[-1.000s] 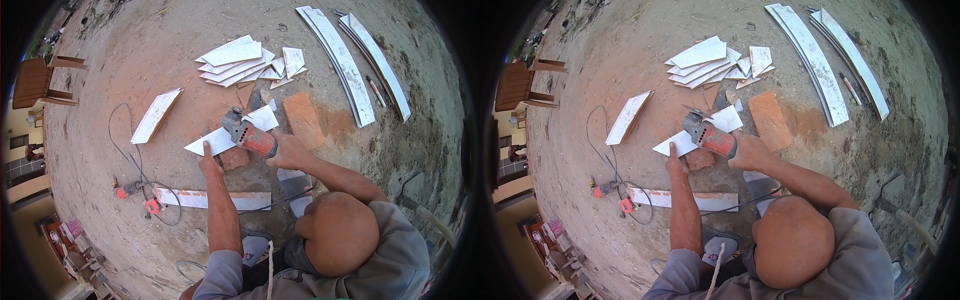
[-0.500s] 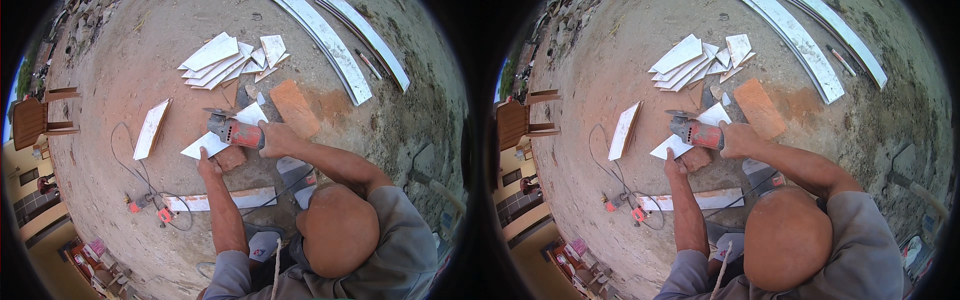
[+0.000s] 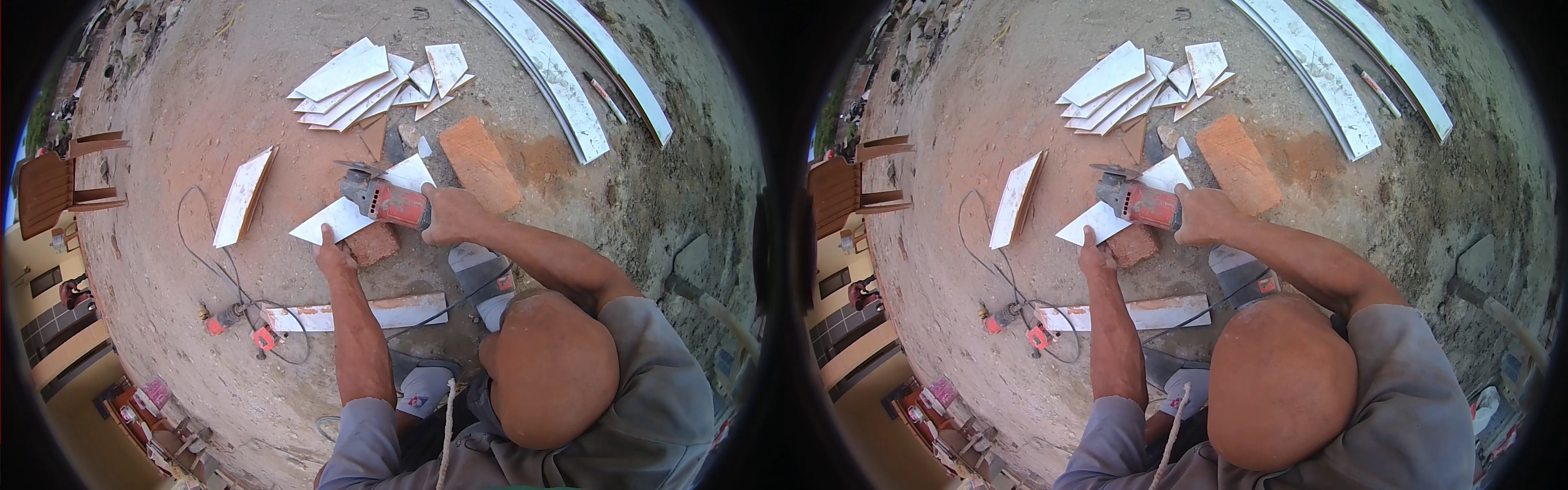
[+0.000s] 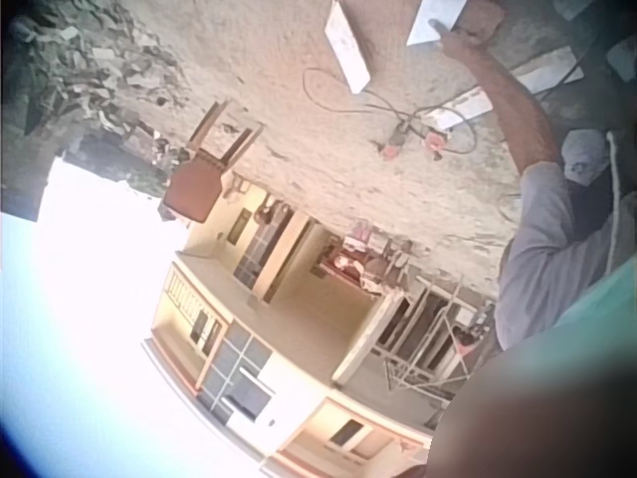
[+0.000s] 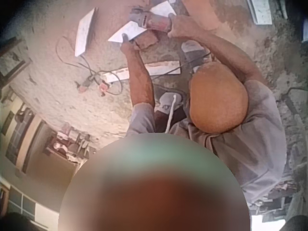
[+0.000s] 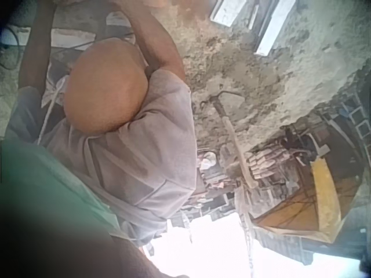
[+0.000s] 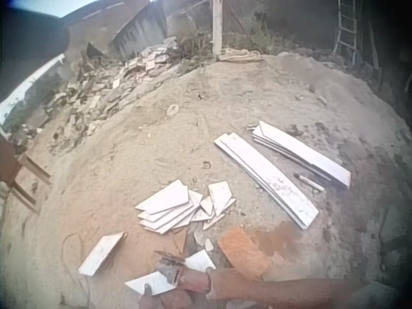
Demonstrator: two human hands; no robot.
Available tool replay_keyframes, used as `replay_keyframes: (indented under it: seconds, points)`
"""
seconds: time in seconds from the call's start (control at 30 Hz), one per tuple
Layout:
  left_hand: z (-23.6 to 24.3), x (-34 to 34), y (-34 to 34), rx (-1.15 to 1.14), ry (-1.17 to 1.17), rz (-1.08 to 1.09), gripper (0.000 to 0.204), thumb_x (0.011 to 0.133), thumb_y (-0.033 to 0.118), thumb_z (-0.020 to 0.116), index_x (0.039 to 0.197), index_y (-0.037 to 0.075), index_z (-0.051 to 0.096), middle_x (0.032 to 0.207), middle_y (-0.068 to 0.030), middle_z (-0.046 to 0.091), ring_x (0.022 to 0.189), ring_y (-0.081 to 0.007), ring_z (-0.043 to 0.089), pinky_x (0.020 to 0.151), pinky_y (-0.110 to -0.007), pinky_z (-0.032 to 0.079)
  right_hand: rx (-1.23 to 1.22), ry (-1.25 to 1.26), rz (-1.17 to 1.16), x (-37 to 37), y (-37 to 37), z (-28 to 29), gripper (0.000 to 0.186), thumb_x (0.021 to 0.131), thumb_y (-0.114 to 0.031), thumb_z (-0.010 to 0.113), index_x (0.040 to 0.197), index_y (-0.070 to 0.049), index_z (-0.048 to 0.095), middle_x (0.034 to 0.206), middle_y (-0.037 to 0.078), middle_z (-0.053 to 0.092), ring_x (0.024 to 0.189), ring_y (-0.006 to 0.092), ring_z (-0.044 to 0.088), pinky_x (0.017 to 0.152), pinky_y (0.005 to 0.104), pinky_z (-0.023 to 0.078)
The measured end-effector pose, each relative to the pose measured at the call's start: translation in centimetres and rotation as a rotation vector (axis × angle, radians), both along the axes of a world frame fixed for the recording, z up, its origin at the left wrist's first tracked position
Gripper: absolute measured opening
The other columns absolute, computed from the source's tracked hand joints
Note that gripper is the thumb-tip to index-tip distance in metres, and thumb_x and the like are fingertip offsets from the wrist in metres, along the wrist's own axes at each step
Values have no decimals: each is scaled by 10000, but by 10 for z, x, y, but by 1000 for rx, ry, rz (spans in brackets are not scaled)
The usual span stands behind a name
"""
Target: Cutting ceramic tiles using an angle grinder while outdoors.
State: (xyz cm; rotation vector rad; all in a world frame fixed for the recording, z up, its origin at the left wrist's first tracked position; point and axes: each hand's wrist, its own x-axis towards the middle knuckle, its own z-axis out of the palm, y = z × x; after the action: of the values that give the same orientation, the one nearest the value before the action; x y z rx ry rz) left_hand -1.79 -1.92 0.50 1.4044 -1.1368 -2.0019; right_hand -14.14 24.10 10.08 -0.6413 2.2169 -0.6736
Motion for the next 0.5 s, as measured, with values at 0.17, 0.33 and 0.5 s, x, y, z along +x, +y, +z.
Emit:
replay_keyframes:
  seconds: [0.17,0.33,0.5]
  points:
    - [2,-1,0,-9,-83,-7,421,949,169,648,1288,-35,503,1156,-137,602,1040,-288,619,901,-463,529,-12,35,7,0,-1,-1,625,633,-239,697,1149,69,528,920,288,676,897,428,677,805,480,544]
    - [3,-2,2,-38,-83,-17,400,951,192,648,1269,-20,529,1147,-125,606,1023,-273,624,855,-458,534,-27,32,1,0,-1,-4,628,617,-248,704,1132,66,531,910,289,671,896,435,669,807,483,538]
    - [6,-3,5,-71,-116,14,376,940,182,682,1202,-52,549,1074,-128,640,916,-274,660,778,-424,564,-4,15,12,-1,-2,-3,644,612,-253,709,1138,70,524,932,298,666,920,443,660,824,485,530]
